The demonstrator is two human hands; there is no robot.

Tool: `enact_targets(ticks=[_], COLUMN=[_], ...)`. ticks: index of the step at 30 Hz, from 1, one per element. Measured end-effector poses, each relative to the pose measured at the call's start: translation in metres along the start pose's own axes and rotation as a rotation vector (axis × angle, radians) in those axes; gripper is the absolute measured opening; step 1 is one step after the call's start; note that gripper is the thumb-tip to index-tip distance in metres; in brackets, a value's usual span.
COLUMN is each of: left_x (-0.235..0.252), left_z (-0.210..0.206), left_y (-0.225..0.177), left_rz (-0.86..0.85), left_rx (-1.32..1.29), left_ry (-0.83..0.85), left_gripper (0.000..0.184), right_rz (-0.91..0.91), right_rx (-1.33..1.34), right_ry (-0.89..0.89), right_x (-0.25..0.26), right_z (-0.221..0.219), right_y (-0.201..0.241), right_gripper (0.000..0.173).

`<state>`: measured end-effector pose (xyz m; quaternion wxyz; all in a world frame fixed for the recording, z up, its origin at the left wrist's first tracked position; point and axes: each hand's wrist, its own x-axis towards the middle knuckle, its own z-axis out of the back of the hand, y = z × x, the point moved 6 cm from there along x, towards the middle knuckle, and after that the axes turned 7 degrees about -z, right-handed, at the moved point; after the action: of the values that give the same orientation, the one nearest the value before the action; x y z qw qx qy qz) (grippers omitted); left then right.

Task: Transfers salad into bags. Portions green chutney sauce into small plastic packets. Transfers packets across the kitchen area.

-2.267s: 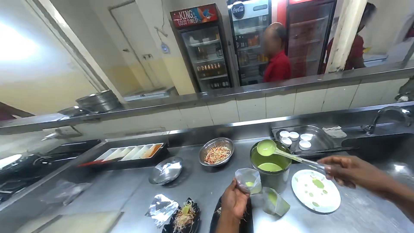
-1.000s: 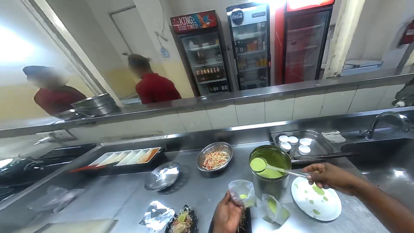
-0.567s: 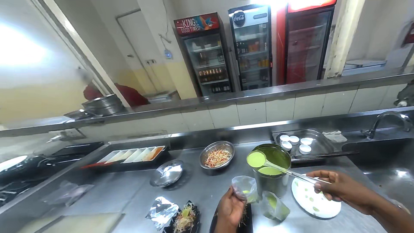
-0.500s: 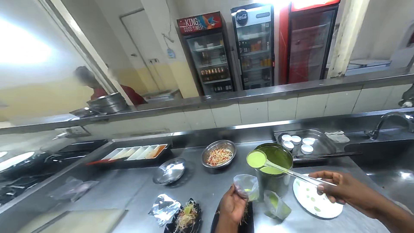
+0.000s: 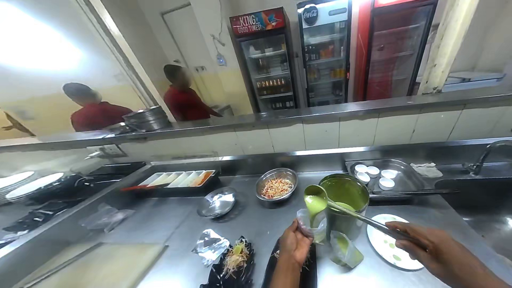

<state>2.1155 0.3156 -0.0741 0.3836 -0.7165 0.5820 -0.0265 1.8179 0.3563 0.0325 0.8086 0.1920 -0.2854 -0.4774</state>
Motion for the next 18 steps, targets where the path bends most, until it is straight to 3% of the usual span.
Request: enact_targets(ticks=[4, 8, 10, 13, 16, 18], left_x=[0.002, 0.001, 0.002, 0.003, 0.005, 0.005], left_z=[0.000, 0.001, 0.001, 0.001, -0.001, -0.002], left_y=[0.002, 0.002, 0.003, 0.003, 0.001, 0.001], left_rz=[0.007, 0.016, 0.021, 0.025, 0.025, 0.025], left_rx=[-0.010, -0.011, -0.017, -0.025, -0.028, -0.037], left_ry=[0.006, 0.013, 0.018, 0.028, 0.063, 0.096], left_gripper=[0.034, 0.033, 0.033, 0.034, 0.036, 0.037], right_rz=[0.298, 0.314, 0.177, -0.198, -0.510, -0.621], right_rx=[-0.239, -0.224, -0.085, 0.280, 0.627, 0.658], right_ry=[-0.201, -0.190, -0.078, 0.092, 0.160, 0.152], right_x=[-0.007, -0.013, -0.014, -0.009, 0.007, 0.022], right_z=[0.006, 0.003, -0.001, -0.002, 0.009, 0.025], right_y=[0.018, 0.016, 0.008, -0.016, -0.037, -0.044], right_gripper=[0.030, 0.029, 0.031, 0.035, 0.031, 0.026])
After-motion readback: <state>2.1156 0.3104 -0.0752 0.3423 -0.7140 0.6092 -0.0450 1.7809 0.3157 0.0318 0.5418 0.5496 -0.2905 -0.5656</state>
